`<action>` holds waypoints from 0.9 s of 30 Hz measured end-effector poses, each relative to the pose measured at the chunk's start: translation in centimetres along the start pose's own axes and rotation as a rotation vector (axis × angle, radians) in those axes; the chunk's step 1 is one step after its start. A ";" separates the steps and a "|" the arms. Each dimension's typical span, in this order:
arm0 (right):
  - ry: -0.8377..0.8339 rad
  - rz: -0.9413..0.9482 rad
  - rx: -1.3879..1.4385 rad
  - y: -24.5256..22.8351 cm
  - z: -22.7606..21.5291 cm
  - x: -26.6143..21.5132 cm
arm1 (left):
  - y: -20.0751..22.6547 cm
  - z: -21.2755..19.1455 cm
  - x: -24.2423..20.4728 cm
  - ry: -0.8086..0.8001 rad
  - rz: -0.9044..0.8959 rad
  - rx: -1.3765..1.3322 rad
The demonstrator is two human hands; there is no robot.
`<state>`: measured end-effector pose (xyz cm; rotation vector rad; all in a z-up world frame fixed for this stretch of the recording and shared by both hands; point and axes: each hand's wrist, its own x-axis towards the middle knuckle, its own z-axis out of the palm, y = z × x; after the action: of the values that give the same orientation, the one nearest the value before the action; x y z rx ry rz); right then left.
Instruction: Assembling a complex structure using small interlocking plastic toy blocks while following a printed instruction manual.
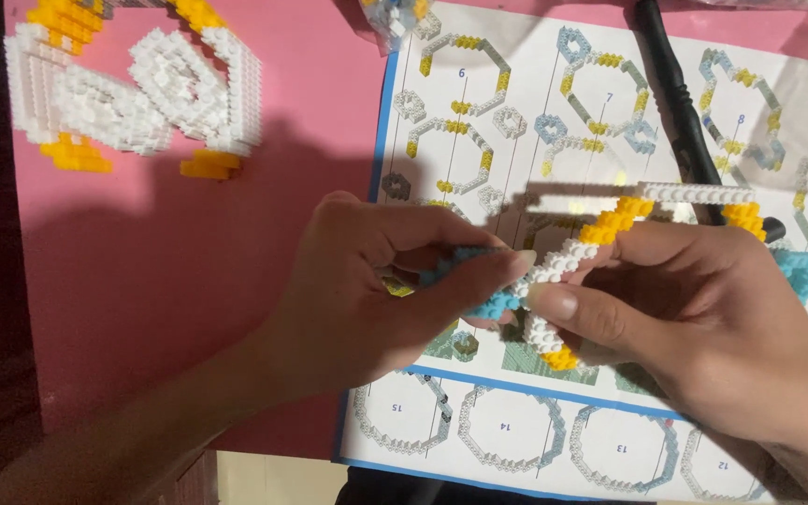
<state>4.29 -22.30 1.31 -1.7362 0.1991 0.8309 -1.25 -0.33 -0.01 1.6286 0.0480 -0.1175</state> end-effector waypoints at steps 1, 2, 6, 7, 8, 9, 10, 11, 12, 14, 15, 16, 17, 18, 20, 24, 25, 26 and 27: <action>0.011 0.007 -0.023 -0.1 0.0 0.0 | 0.0 0.0 0.0 0.005 -0.020 -0.008; 0.011 0.009 -0.023 -0.1 0.0 0.0 | -0.1 0.1 0.0 0.004 -0.022 -0.008; 0.012 0.017 -0.045 0.0 0.0 0.0 | -0.3 0.2 0.0 0.020 -0.009 -0.019; 0.022 0.027 -0.038 0.1 0.0 0.0 | -0.3 0.2 0.0 0.023 -0.020 -0.017; 0.023 0.029 -0.038 0.1 -0.1 0.0 | -0.3 0.2 0.0 0.022 -0.021 -0.017; 0.020 0.020 -0.063 0.1 -0.1 0.0 | -0.3 0.2 0.1 0.021 -0.038 -0.014; 0.017 0.011 -0.089 0.1 -0.1 0.0 | -0.3 0.2 0.1 0.021 -0.055 -0.011; 0.017 0.012 -0.088 0.2 -0.1 0.0 | -0.3 0.2 0.1 0.021 -0.056 -0.011; 0.024 -0.009 -0.097 0.3 0.0 0.0 | -0.3 0.3 0.1 0.036 -0.074 -0.020; 0.031 -0.027 -0.105 0.5 0.0 -0.1 | -0.3 0.4 0.1 0.050 -0.093 -0.030; 0.033 -0.043 -0.129 0.5 0.0 -0.1 | -0.4 0.4 0.0 0.051 -0.079 -0.030; 0.035 -0.058 -0.152 0.5 0.0 -0.1 | -0.4 0.4 0.0 0.052 -0.065 -0.030; 0.034 -0.057 -0.152 0.4 0.2 -0.1 | -0.3 0.3 0.1 0.052 -0.066 -0.030; 0.038 -0.054 -0.116 0.3 0.3 -0.2 | -0.2 0.3 0.1 0.048 -0.054 0.003; 0.040 -0.052 -0.081 0.3 0.5 -0.3 | -0.2 0.2 0.0 0.045 -0.042 0.036; 0.056 -0.081 -0.092 0.6 0.5 -0.3 | -0.6 0.2 -0.1 0.042 0.036 0.083; 0.061 -0.070 -0.073 0.6 0.6 -0.3 | -0.6 0.2 -0.1 0.047 0.053 0.096; 0.061 -0.070 -0.073 0.6 0.5 -0.3 | -0.6 0.2 -0.1 0.047 0.052 0.096; 0.048 -0.077 -0.075 0.6 0.5 -0.2 | -0.6 0.2 -0.1 0.039 0.064 0.097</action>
<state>3.58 -22.18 0.92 -1.8237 0.1334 0.7489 -1.44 -0.45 -0.57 1.7279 0.0205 -0.0394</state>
